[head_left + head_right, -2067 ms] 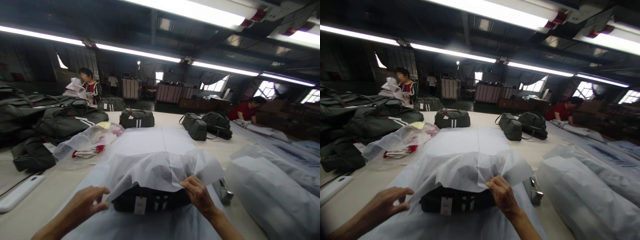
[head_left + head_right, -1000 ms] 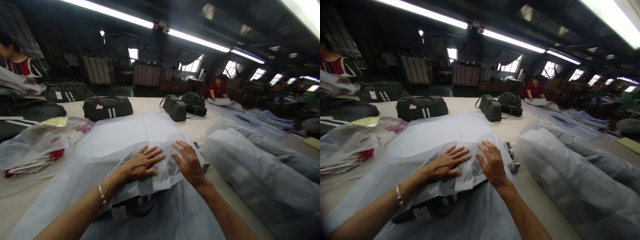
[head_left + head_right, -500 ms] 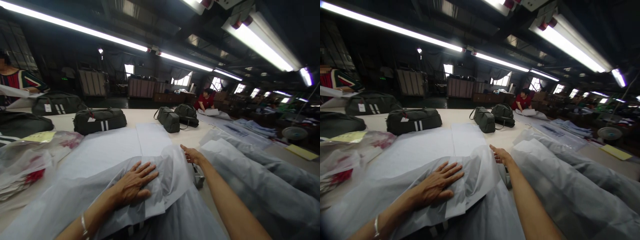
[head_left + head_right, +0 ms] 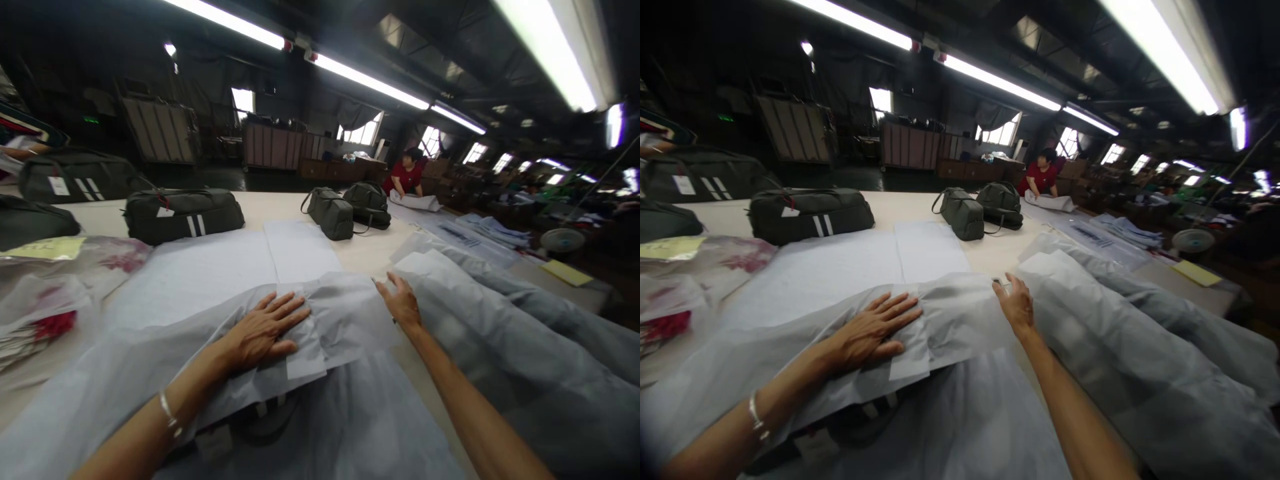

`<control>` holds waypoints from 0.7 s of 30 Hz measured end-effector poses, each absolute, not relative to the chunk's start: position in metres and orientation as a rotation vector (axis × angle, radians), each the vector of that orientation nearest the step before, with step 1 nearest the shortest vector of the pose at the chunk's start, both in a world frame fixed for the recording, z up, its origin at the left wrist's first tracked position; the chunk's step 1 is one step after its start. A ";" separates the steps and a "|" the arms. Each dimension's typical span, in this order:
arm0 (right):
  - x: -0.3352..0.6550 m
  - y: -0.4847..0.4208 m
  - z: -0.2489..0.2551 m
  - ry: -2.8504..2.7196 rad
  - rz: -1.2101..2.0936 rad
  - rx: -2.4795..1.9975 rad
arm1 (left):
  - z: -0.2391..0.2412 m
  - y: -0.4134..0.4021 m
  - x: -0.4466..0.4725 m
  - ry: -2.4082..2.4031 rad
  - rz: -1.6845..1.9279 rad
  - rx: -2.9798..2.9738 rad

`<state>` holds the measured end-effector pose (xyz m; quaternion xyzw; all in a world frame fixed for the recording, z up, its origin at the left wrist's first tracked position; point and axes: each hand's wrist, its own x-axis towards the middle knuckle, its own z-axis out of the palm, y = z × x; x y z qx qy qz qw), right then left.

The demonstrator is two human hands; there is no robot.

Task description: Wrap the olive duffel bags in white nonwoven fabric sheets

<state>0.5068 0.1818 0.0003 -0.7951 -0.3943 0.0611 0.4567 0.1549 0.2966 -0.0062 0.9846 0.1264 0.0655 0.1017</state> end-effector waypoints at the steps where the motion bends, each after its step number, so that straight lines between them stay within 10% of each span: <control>1: 0.489 0.176 0.004 -1.149 0.000 -1.913 | -0.006 0.297 0.155 0.373 0.191 2.916; 9: 0.360 0.131 -0.015 -2.492 -0.238 -1.235 | -0.007 0.296 0.158 0.372 0.257 3.014; 21: 0.363 0.128 -0.022 -2.510 -0.166 -1.294 | -0.017 0.283 0.129 0.399 0.228 3.110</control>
